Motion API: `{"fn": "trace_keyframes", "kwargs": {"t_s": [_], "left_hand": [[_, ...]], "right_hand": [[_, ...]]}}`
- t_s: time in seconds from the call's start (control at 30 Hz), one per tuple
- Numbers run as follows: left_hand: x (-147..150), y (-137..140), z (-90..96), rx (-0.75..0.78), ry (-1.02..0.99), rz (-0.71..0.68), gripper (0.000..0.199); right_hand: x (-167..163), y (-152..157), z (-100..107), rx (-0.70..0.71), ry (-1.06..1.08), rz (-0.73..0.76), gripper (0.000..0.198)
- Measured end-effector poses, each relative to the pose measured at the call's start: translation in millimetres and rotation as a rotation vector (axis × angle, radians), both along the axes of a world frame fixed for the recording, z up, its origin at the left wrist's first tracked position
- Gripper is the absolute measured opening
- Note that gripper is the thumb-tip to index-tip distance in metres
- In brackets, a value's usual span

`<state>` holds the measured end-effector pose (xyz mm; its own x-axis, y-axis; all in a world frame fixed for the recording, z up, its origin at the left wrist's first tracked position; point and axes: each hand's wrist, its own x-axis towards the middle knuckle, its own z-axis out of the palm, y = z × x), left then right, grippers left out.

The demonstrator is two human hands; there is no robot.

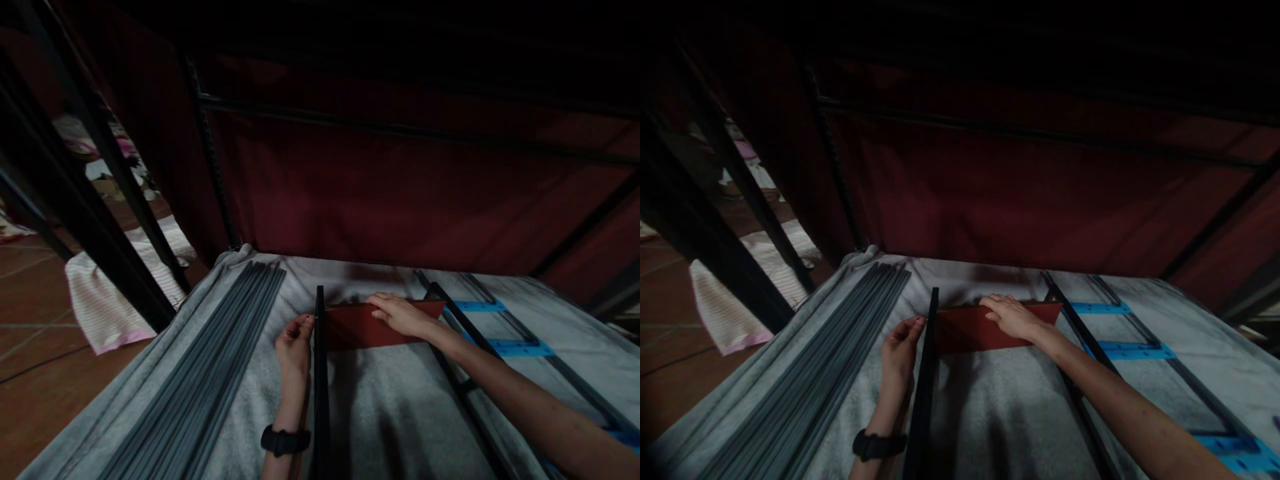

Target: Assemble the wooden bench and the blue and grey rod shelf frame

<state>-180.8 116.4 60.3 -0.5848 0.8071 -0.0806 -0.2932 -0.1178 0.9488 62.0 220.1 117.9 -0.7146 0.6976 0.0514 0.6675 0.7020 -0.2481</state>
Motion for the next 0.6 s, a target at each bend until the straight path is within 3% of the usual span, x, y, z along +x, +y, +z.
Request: {"fn": "trace_keyframes", "kwargs": {"t_s": [0.17, 0.4, 0.6], "left_hand": [[1.1, -0.6, 2.4, -0.017, -0.061, 0.016, 0.044], [4.9, -6.7, 9.9, -0.052, -0.146, -0.015, 0.051], [3.6, -5.6, 10.7, -0.072, -0.112, -0.024, 0.052]], "right_hand": [[0.7, -4.6, 6.5, -0.016, 0.006, 0.045, 0.025], [5.2, -6.6, 0.2, -0.004, -0.002, 0.056, 0.023], [4.6, -5.8, 0.1, 0.006, 0.003, 0.062, 0.024]]}}
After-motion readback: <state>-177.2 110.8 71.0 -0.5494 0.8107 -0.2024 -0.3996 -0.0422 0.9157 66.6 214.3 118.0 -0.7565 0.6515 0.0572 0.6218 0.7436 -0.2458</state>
